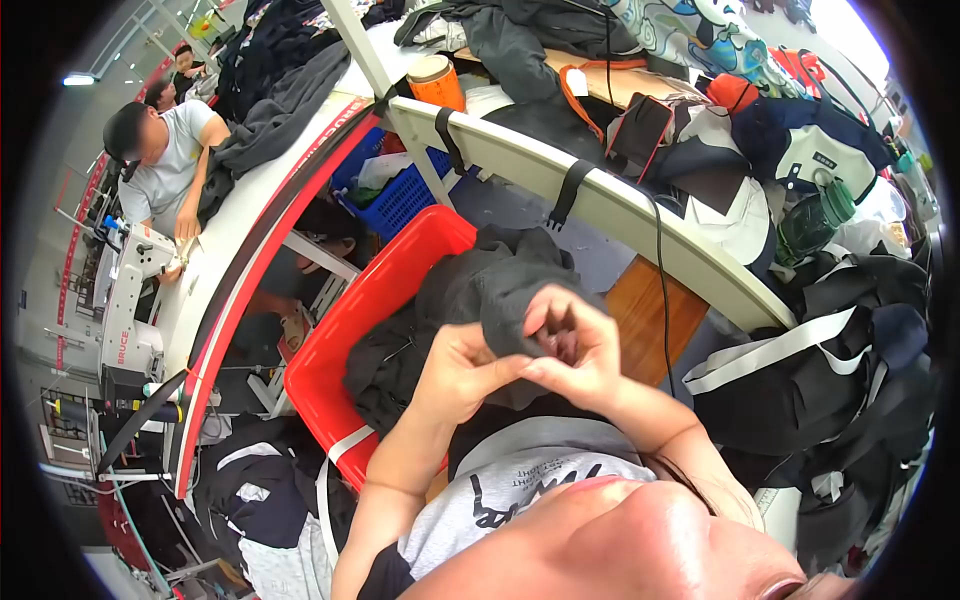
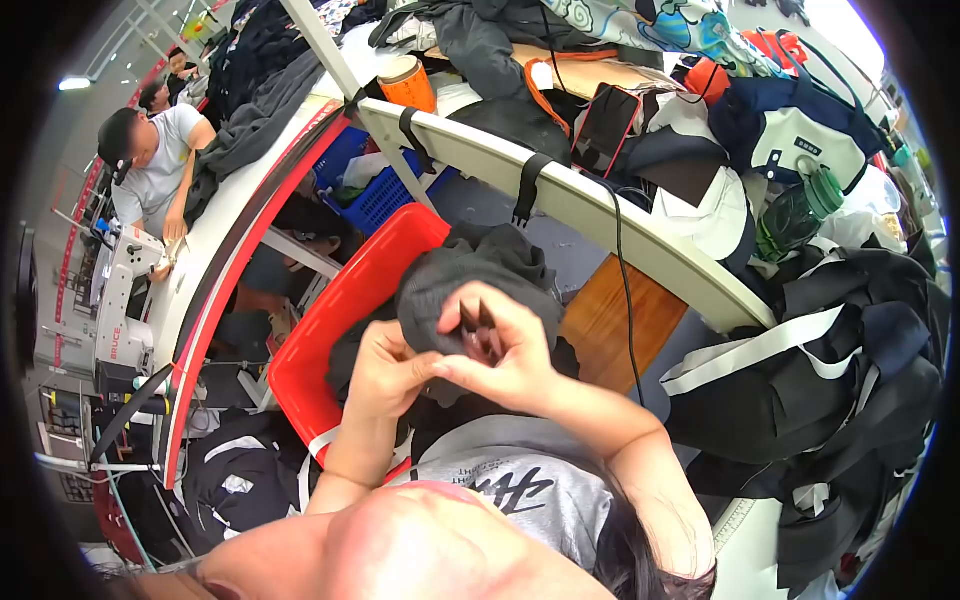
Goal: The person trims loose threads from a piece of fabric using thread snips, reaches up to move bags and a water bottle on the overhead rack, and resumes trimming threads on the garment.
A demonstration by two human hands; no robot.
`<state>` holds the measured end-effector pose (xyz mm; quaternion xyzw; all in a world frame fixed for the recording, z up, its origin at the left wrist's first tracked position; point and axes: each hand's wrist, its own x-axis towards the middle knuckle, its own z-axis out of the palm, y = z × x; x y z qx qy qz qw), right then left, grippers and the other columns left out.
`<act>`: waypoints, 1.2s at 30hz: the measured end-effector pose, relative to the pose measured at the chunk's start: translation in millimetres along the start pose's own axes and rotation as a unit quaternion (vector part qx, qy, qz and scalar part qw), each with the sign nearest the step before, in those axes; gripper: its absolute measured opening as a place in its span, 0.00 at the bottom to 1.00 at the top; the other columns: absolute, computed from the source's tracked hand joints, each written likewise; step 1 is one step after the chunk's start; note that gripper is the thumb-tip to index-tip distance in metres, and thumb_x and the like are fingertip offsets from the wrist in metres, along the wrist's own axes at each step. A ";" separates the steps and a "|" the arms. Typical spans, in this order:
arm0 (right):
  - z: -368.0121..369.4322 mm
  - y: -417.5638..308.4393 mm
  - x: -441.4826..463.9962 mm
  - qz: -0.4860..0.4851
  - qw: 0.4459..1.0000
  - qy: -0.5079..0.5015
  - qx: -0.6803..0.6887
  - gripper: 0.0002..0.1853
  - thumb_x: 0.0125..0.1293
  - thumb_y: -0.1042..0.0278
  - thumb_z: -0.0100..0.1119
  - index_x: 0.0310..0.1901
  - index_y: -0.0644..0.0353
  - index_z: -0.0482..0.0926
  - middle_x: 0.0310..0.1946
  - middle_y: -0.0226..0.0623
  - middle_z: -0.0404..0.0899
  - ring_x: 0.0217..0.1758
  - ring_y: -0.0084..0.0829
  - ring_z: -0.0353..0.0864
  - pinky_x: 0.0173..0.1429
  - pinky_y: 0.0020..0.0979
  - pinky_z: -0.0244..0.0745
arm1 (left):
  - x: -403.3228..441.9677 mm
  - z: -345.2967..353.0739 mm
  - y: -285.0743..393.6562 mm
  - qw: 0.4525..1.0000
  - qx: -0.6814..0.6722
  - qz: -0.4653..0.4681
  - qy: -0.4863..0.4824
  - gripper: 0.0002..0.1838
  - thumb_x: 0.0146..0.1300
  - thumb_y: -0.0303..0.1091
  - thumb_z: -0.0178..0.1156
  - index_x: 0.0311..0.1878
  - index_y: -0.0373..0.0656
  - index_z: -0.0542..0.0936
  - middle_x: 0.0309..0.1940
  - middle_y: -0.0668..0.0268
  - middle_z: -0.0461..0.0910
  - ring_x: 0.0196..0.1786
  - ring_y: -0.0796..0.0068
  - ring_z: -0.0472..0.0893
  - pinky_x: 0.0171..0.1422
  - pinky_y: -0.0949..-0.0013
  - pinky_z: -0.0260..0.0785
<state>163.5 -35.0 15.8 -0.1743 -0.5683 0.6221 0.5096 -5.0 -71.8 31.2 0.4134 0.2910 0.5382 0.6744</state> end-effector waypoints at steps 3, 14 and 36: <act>-3.7 -30.8 19.9 -0.145 0.989 -0.029 -0.024 0.19 0.54 0.73 0.72 0.44 0.70 0.75 0.45 0.37 0.72 0.30 0.10 0.64 0.29 0.13 0.58 | 10.7 29.9 33.5 0.995 0.051 0.065 -0.053 0.10 0.60 0.21 0.66 0.46 0.33 0.83 0.38 0.65 0.85 0.39 0.84 0.80 0.43 0.78 0.72; -24.3 34.6 -13.6 0.177 0.974 0.098 -0.105 0.12 0.61 0.71 0.69 0.42 0.64 0.79 0.34 0.22 0.78 0.31 0.07 0.68 0.32 0.13 0.65 | 7.6 -24.0 -52.7 0.983 0.003 -0.120 0.136 0.09 0.65 0.30 0.64 0.46 0.37 0.82 0.36 0.70 0.83 0.33 0.87 0.78 0.33 0.81 0.71; -26.9 54.8 8.6 0.143 0.985 0.009 -0.093 0.12 0.70 0.65 0.58 0.45 0.68 0.80 0.32 0.31 0.82 0.34 0.16 0.76 0.38 0.19 0.70 | 5.4 -21.3 -27.3 0.970 -0.060 -0.121 0.202 0.12 0.65 0.24 0.62 0.51 0.31 0.79 0.43 0.59 0.83 0.44 0.73 0.83 0.49 0.70 0.79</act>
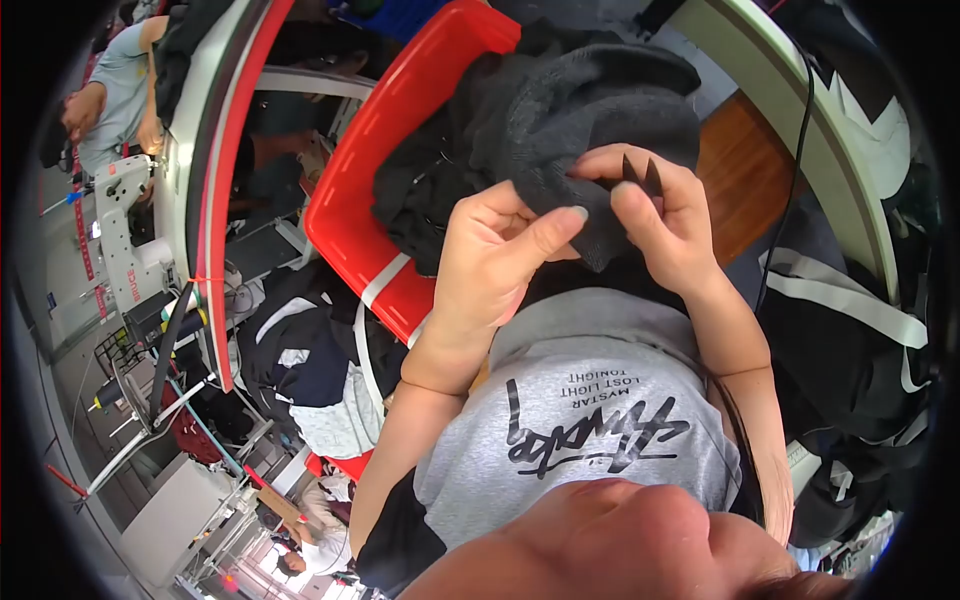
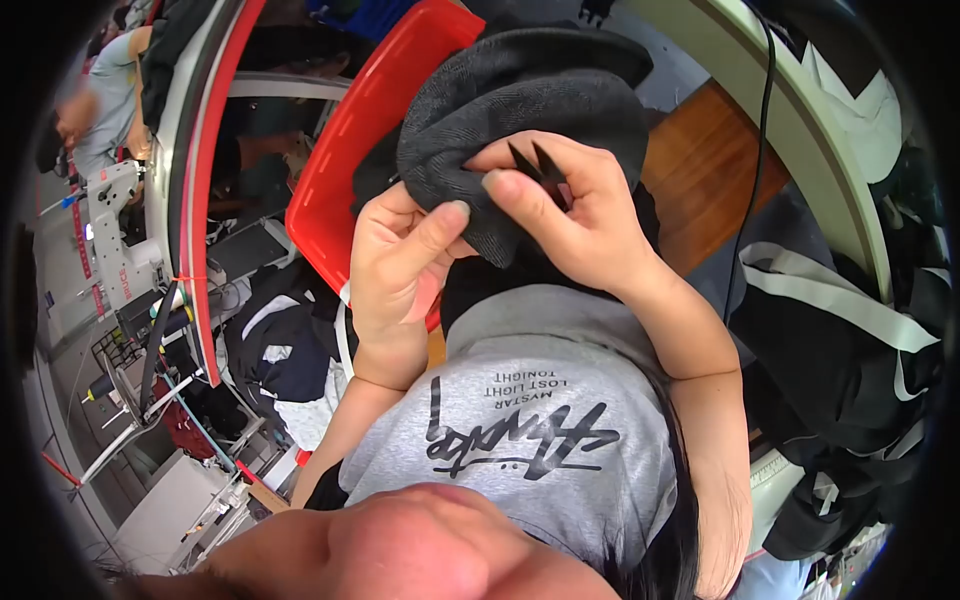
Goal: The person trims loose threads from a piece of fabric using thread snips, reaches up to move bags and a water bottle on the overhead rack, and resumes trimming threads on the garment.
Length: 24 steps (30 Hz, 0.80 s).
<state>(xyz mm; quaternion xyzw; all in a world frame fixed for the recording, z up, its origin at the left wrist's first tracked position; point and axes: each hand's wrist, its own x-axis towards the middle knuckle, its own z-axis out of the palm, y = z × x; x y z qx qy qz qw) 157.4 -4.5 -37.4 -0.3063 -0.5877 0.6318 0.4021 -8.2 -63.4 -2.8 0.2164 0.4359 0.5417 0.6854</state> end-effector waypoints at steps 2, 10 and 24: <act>4.1 -2.0 15.3 -0.105 0.994 -0.008 0.028 0.15 0.68 0.64 0.59 0.47 0.69 0.80 0.35 0.35 0.82 0.39 0.20 0.79 0.44 0.23 0.74 | -1.0 7.8 12.8 0.998 0.000 0.065 -0.008 0.13 0.66 0.24 0.60 0.52 0.30 0.78 0.45 0.57 0.83 0.46 0.71 0.83 0.51 0.68 0.80; 12.2 -52.4 37.6 -0.023 0.991 -0.011 0.134 0.11 0.68 0.64 0.62 0.42 0.65 0.80 0.31 0.25 0.80 0.33 0.12 0.74 0.36 0.18 0.70 | -4.5 32.2 45.0 0.972 0.029 0.232 -0.022 0.13 0.69 0.24 0.56 0.54 0.30 0.77 0.48 0.56 0.82 0.50 0.69 0.83 0.57 0.63 0.79; 24.7 -73.6 25.5 -0.008 0.984 0.082 0.160 0.12 0.67 0.58 0.64 0.33 0.59 0.80 0.22 0.18 0.74 0.25 0.09 0.67 0.28 0.15 0.60 | -19.8 57.5 40.8 0.973 0.007 0.229 -0.019 0.14 0.72 0.30 0.53 0.56 0.33 0.76 0.51 0.58 0.81 0.51 0.69 0.83 0.57 0.67 0.78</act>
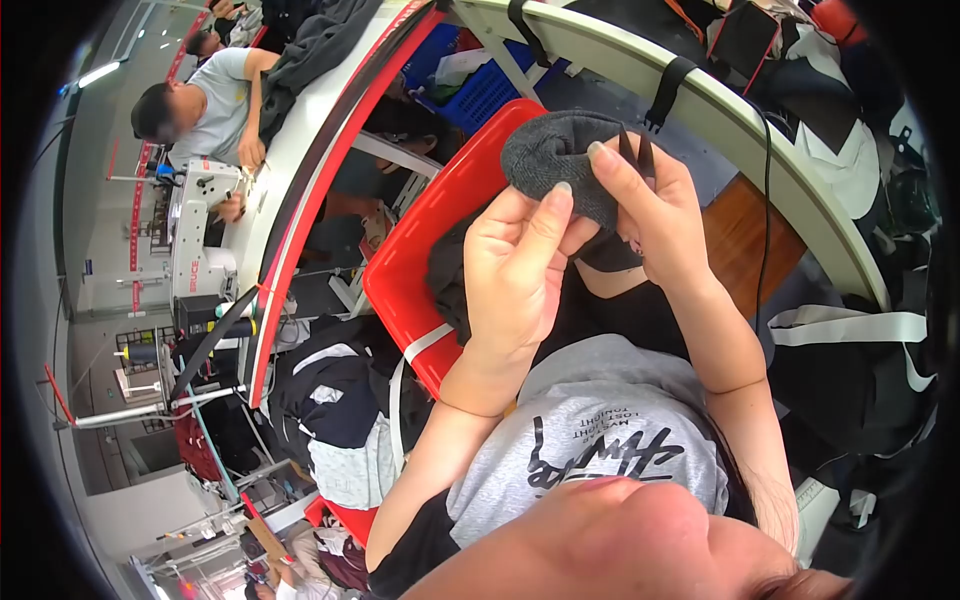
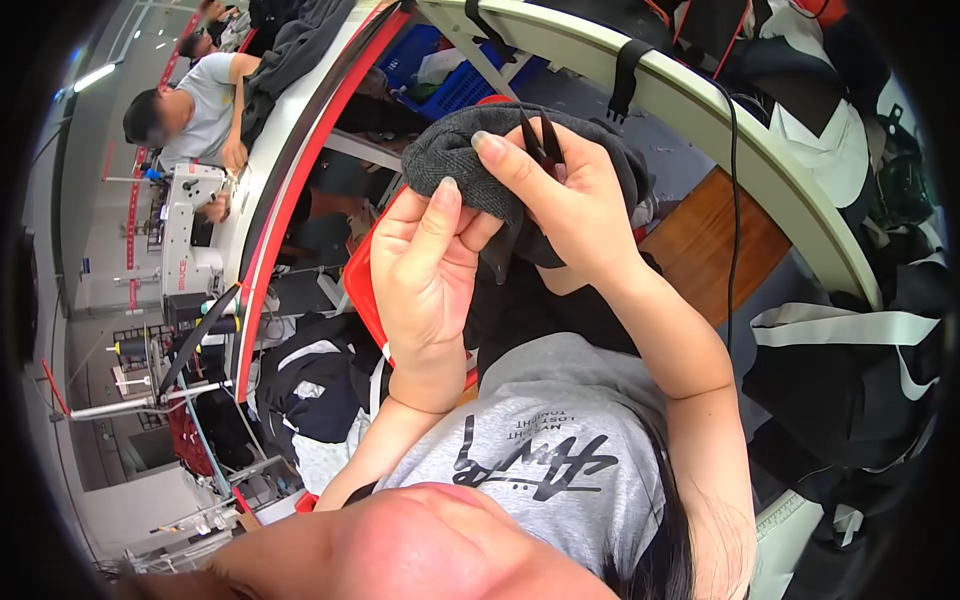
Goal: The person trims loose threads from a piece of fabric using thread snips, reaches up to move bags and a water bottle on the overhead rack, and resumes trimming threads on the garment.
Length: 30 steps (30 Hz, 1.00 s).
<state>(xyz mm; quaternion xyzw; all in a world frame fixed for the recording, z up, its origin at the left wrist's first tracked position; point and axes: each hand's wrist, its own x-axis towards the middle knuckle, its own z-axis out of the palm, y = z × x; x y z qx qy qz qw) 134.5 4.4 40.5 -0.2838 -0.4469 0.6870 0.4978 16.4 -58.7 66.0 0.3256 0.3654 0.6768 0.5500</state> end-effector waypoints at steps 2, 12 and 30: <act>2.0 -3.0 -1.7 0.014 1.000 0.000 -0.021 0.13 0.67 0.57 0.63 0.34 0.58 0.80 0.20 0.17 0.73 0.22 0.08 0.65 0.24 0.15 0.57 | -3.5 1.2 4.4 1.000 -0.005 0.004 0.002 0.14 0.72 0.30 0.53 0.56 0.33 0.77 0.50 0.58 0.81 0.51 0.70 0.83 0.56 0.67 0.78; 13.8 -22.2 -14.4 -0.005 0.999 -0.032 -0.036 0.14 0.68 0.56 0.63 0.32 0.57 0.79 0.18 0.16 0.69 0.18 0.07 0.61 0.21 0.15 0.52 | -23.8 11.7 18.9 0.999 -0.044 0.023 -0.006 0.13 0.73 0.29 0.52 0.55 0.34 0.77 0.50 0.58 0.81 0.50 0.70 0.83 0.56 0.68 0.78; 11.0 7.8 0.0 -0.037 0.998 0.022 0.055 0.10 0.75 0.68 0.44 0.49 0.66 0.67 0.32 0.34 0.73 0.15 0.14 0.63 0.17 0.17 0.55 | 5.3 -11.8 -7.4 0.990 -0.133 0.032 0.023 0.16 0.75 0.29 0.46 0.59 0.32 0.72 0.55 0.54 0.78 0.58 0.62 0.79 0.65 0.59 0.74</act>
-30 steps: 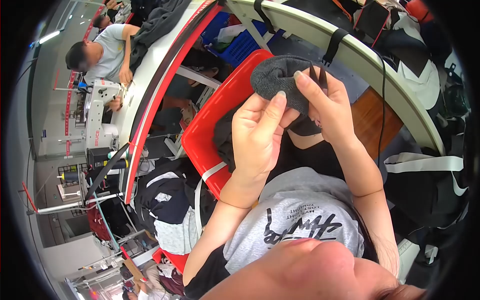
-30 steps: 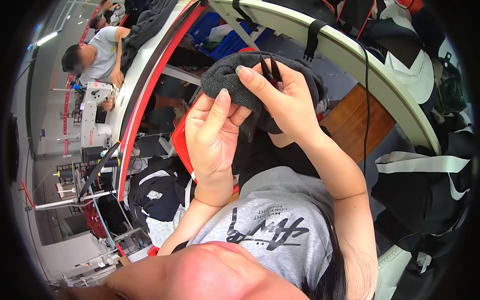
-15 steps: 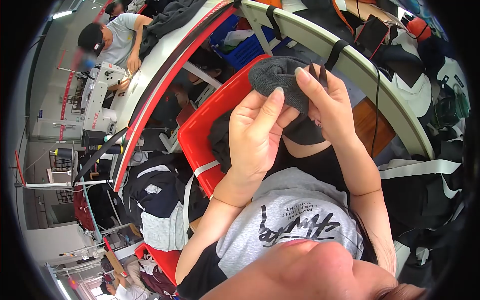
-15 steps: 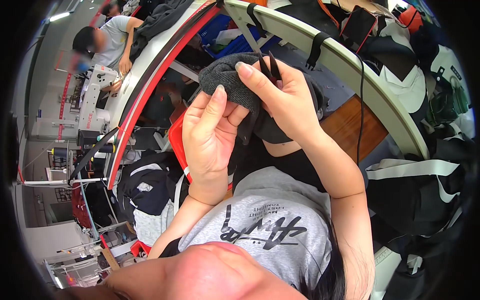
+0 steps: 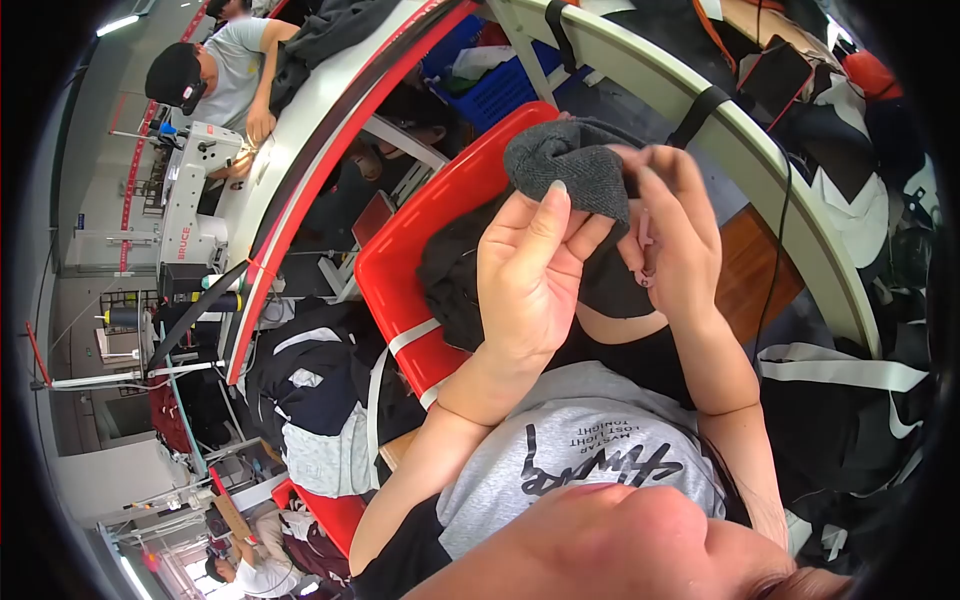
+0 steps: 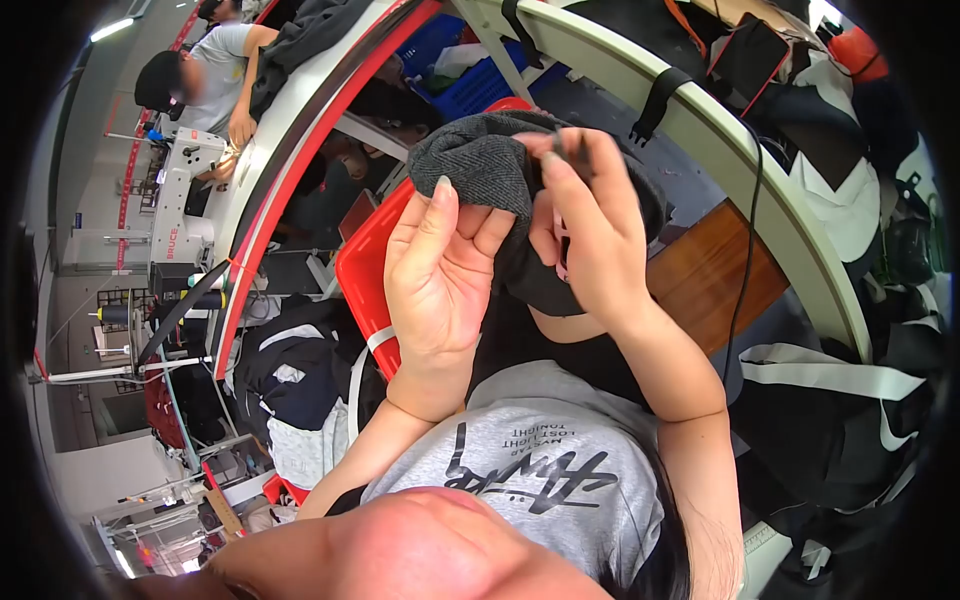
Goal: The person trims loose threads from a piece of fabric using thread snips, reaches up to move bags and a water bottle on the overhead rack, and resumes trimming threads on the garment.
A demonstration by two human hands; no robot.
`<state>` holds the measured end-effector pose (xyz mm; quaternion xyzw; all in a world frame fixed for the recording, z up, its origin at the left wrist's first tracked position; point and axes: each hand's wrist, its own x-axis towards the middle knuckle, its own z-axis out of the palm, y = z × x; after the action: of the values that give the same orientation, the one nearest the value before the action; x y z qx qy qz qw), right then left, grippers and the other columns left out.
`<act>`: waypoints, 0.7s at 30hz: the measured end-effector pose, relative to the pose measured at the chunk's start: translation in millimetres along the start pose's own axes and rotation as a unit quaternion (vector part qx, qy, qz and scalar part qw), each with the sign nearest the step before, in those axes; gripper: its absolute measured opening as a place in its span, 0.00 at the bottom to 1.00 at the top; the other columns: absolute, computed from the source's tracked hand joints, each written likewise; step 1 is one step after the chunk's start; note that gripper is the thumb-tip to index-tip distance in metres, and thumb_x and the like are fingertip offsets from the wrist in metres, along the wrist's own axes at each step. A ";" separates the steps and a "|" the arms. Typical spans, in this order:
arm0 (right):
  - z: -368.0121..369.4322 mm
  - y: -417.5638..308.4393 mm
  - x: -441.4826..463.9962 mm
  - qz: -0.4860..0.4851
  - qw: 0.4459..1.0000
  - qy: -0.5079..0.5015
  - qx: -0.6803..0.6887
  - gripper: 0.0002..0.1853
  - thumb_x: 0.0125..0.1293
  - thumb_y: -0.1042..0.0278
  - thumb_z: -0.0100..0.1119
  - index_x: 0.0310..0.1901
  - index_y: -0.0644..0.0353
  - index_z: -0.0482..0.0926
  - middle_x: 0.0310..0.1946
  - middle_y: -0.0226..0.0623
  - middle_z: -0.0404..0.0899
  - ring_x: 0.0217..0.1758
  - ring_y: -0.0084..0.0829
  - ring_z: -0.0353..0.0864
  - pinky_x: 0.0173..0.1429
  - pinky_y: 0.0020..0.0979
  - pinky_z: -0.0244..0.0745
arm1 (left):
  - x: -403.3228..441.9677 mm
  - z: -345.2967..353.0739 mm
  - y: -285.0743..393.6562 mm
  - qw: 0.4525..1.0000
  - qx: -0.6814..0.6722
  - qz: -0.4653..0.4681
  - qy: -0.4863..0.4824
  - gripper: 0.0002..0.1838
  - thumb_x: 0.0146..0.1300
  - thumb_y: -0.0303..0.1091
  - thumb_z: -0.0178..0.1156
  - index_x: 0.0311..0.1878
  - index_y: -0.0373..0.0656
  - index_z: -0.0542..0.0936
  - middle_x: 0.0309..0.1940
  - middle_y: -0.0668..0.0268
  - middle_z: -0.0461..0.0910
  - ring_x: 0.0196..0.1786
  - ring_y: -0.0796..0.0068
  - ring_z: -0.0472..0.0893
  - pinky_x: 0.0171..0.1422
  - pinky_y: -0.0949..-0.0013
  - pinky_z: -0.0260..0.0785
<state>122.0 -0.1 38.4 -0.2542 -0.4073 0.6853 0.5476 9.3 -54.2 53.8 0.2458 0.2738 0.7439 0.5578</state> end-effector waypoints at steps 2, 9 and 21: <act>-4.3 3.1 -0.9 -0.122 0.991 -0.032 -0.051 0.07 0.74 0.75 0.40 0.48 0.68 0.66 0.48 0.42 0.72 0.21 0.14 0.68 0.24 0.16 0.61 | 6.3 -1.3 -1.4 1.000 -0.003 0.004 0.019 0.16 0.75 0.30 0.46 0.61 0.34 0.71 0.55 0.54 0.78 0.58 0.62 0.80 0.64 0.59 0.74; -6.9 -1.0 -7.5 -0.125 0.982 -0.132 -0.055 0.08 0.73 0.78 0.47 0.50 0.71 0.67 0.29 0.39 0.78 0.25 0.16 0.71 0.30 0.18 0.68 | 18.7 -3.4 -10.0 0.996 0.007 0.013 0.090 0.15 0.75 0.35 0.47 0.57 0.38 0.74 0.50 0.57 0.81 0.47 0.69 0.83 0.49 0.68 0.79; -1.0 16.9 8.6 0.012 0.977 -0.105 -0.184 0.08 0.73 0.71 0.52 0.38 0.67 0.75 0.20 0.34 0.81 0.21 0.16 0.76 0.26 0.19 0.69 | 23.6 -19.5 -15.2 0.993 0.075 -0.048 0.076 0.15 0.76 0.41 0.48 0.50 0.40 0.78 0.36 0.63 0.82 0.24 0.82 0.73 0.22 0.78 0.63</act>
<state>111.3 7.2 24.5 -0.2822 -0.5780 0.6284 0.4375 0.7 -30.6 30.6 0.2163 0.3821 0.7103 0.5502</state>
